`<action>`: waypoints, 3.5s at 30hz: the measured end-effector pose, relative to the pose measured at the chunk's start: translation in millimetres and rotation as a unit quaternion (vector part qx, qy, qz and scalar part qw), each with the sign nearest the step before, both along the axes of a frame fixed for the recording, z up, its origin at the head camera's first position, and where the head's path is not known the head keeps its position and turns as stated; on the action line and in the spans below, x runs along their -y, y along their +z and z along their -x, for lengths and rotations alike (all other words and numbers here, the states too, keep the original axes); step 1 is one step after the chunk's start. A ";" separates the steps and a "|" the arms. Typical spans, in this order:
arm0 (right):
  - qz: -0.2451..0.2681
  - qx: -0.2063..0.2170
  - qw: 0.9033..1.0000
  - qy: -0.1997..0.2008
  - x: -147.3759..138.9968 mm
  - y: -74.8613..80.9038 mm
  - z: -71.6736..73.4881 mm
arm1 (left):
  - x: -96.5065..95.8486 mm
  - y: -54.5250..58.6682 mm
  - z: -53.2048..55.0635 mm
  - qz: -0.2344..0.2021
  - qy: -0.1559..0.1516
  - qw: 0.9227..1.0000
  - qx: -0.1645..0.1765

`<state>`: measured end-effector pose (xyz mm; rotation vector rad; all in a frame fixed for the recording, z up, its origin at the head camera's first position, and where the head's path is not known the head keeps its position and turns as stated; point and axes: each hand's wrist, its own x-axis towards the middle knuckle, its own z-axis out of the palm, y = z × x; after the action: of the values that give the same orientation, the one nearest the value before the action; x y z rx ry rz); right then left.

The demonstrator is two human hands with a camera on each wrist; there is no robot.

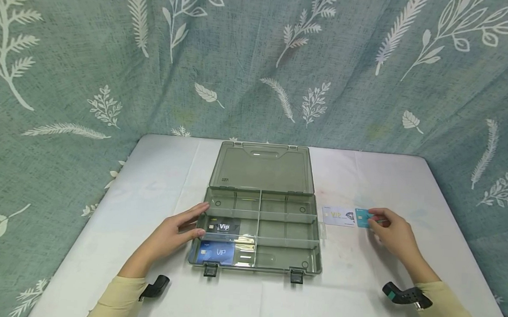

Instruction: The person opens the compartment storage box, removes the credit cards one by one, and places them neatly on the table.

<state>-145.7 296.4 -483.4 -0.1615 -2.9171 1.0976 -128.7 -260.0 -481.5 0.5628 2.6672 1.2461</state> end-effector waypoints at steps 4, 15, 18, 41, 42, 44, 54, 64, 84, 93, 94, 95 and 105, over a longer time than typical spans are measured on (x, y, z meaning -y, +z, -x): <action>0.004 0.000 1.000 0.022 6.3 6.5 -1.1 | 0.5 -0.2 -0.2 0.002 0.000 1.000 -0.001; 0.021 -0.005 0.997 0.072 26.7 18.1 -4.0 | 0.7 -0.9 0.3 -0.006 -0.005 1.000 -0.001; 0.031 -0.006 0.996 0.083 34.0 20.3 -5.8 | 0.3 -0.8 0.6 -0.008 -0.006 1.000 0.000; 0.127 -0.006 0.972 0.197 93.8 36.8 -7.4 | -0.2 -0.2 0.1 -0.003 -0.003 1.000 -0.001; 0.124 -0.005 0.972 0.202 96.5 37.5 -7.5 | -0.5 -0.1 0.1 -0.004 -0.003 1.000 0.000; 0.123 -0.002 0.970 0.209 101.5 38.5 -7.5 | -0.7 0.1 0.0 -0.001 -0.002 1.000 0.000; 0.135 0.007 0.961 0.239 124.4 37.3 -5.0 | 0.5 -1.1 0.2 0.007 0.004 1.000 -0.001; 0.157 0.015 0.952 0.264 147.0 38.7 -3.2 | -0.4 1.7 0.4 0.003 0.003 1.000 0.003; 0.142 0.005 0.944 0.299 184.6 40.4 0.2 | -1.1 1.5 0.4 -0.003 -0.001 1.000 0.000; 0.158 0.023 0.932 0.324 203.0 40.9 6.4 | -0.7 -0.7 0.5 -0.007 -0.003 1.000 -0.004; 0.162 0.025 0.931 0.327 204.8 41.5 6.5 | -0.9 -1.1 0.6 -0.006 -0.004 1.000 -0.007; 0.164 0.027 0.930 0.328 206.7 42.6 6.5 | -1.1 -1.4 0.5 -0.005 -0.005 1.000 -0.011; 0.211 0.088 0.907 0.354 219.1 49.7 12.1 | -2.7 -0.8 0.7 0.004 -0.005 1.000 -0.030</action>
<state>-157.8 77.3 -433.6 0.9115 -2.8867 1.8770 -129.5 -257.3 -482.4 0.6222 2.7126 1.2344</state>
